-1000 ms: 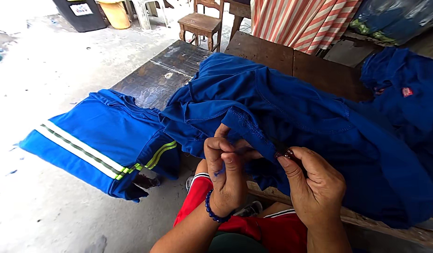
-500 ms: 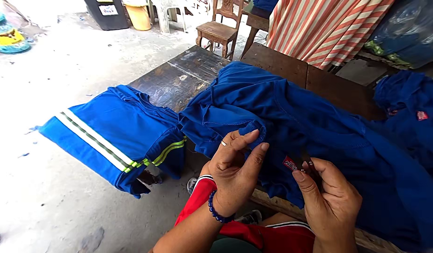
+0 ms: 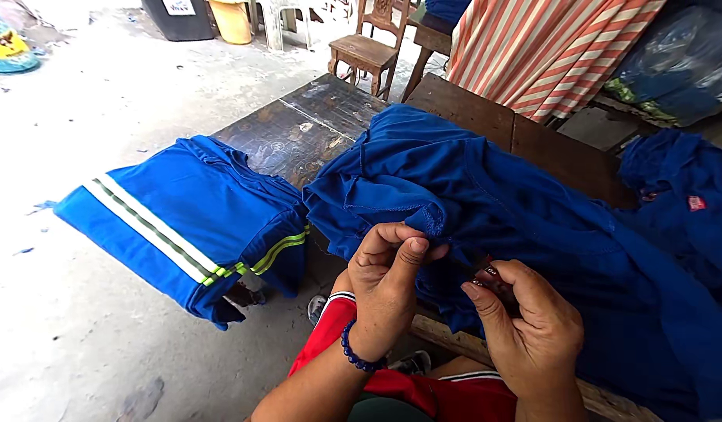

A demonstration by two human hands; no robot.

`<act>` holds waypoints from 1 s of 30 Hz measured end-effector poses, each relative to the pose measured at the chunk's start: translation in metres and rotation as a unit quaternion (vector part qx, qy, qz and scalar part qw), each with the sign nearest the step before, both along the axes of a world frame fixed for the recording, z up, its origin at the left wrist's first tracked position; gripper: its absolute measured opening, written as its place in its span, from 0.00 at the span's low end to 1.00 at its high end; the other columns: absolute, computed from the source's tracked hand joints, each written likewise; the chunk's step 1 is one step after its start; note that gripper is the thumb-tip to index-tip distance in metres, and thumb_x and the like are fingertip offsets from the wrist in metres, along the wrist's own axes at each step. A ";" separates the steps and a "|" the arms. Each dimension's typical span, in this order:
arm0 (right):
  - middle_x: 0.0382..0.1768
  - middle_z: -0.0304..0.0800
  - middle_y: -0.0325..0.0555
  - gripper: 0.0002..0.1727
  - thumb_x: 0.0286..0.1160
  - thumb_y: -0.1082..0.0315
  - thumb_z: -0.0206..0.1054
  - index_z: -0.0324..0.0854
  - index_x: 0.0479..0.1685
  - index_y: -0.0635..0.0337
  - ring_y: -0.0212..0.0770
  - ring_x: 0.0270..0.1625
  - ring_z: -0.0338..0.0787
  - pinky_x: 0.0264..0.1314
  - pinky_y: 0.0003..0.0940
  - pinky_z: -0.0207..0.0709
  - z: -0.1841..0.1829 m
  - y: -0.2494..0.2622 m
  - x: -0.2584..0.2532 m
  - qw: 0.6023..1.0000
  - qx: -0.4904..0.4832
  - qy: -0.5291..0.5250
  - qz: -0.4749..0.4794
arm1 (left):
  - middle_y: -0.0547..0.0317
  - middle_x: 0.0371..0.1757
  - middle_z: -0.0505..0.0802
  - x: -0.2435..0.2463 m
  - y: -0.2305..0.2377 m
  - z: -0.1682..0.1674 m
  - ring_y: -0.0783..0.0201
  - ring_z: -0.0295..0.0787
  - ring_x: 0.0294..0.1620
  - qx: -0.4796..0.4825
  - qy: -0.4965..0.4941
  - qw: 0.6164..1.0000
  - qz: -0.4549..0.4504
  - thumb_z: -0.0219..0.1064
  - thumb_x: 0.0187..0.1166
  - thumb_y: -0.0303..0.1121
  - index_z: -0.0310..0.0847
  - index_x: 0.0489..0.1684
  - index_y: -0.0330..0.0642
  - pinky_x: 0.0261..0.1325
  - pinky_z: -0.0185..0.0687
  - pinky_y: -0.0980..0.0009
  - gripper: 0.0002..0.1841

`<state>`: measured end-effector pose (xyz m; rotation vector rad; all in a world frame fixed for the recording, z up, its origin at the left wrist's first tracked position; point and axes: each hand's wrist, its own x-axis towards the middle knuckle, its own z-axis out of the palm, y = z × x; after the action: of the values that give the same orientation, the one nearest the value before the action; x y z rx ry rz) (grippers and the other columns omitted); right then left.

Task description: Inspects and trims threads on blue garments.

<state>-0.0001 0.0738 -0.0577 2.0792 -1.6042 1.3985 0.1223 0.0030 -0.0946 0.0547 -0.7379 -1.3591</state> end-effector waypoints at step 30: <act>0.29 0.88 0.24 0.03 0.71 0.79 0.70 0.87 0.35 0.62 0.12 0.30 0.81 0.34 0.08 0.76 0.001 -0.023 0.043 0.961 -0.073 -0.266 0.024 | 0.78 0.64 0.89 -0.011 0.009 -0.024 0.77 0.88 0.62 -0.197 -0.080 0.965 0.151 0.49 0.95 0.38 0.72 0.71 0.68 0.62 0.87 0.76 0.14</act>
<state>0.0426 0.0506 -0.0563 1.7594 -1.5549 2.1581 0.1113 0.0119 -0.1189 -0.0397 -1.0795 -0.9073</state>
